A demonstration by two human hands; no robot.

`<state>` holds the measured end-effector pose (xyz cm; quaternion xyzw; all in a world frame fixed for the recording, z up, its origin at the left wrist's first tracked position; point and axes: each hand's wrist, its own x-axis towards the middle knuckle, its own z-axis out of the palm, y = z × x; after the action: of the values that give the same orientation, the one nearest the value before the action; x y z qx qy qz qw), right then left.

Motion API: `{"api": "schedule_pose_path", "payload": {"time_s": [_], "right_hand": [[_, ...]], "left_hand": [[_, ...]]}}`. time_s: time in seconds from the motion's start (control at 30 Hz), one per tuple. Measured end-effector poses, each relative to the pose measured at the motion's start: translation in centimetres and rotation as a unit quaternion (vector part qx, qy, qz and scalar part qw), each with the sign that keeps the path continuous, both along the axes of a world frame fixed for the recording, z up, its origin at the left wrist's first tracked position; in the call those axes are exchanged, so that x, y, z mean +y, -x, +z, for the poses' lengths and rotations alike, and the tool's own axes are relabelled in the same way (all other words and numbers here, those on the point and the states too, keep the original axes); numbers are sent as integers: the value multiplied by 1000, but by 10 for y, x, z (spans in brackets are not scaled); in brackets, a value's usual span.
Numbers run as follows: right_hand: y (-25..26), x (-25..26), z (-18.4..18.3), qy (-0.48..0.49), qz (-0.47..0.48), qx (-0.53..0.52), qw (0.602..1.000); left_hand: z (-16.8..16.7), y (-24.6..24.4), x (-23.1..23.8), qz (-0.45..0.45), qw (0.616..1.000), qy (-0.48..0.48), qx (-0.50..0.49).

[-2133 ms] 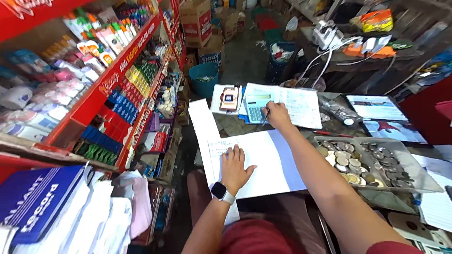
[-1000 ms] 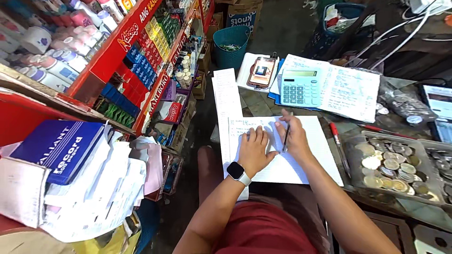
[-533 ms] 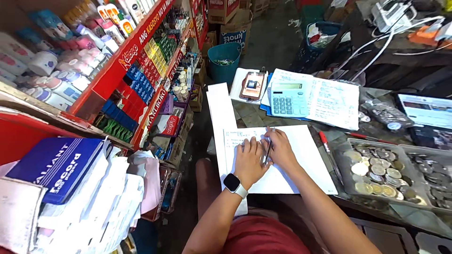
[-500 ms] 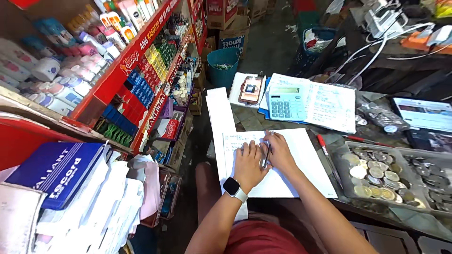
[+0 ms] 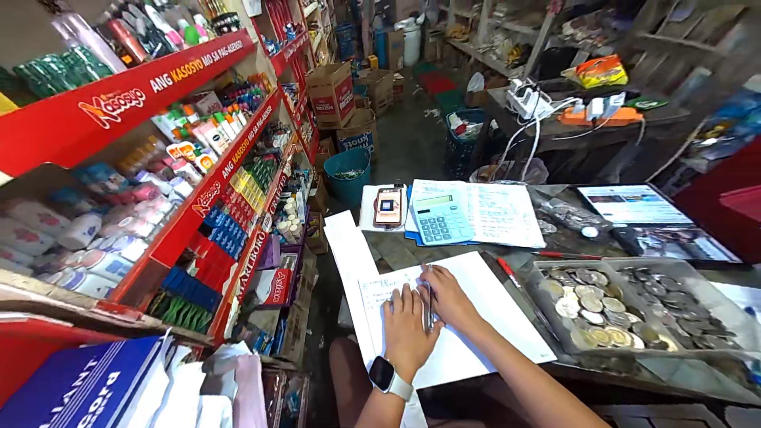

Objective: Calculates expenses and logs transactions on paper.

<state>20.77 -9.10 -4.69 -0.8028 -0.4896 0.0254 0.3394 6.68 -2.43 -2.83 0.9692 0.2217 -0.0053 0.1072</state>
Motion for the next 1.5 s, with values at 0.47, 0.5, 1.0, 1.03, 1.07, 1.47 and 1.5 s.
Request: {"api": "schedule_pose_path", "payload": {"time_s": [0.47, 0.5, 1.0, 1.03, 1.07, 1.47, 1.5], "right_hand": [[-1, 1, 0, 8, 1, 14, 1000], [-1, 2, 0, 9, 1, 13, 1000], [0, 2, -2, -3, -2, 2, 1000], [0, 2, -2, -4, -2, 3, 1000], [0, 2, -2, -6, -2, 3, 1000], [1, 1, 0, 14, 3, 17, 1000], [1, 2, 1, 18, 5, 19, 1000]], "left_hand": [[0, -2, 2, 4, 1000, 5, 10], [0, -2, 2, 4, 1000, 2, 11], [1, -2, 3, 4, 1000, 16, 26], [1, -2, 2, 4, 999, 17, 27], [1, -2, 2, 4, 1000, 16, 26], [-2, 1, 1, 4, 1000, 2, -2], [-3, 1, 2, 4, 1000, -1, -7]]}}
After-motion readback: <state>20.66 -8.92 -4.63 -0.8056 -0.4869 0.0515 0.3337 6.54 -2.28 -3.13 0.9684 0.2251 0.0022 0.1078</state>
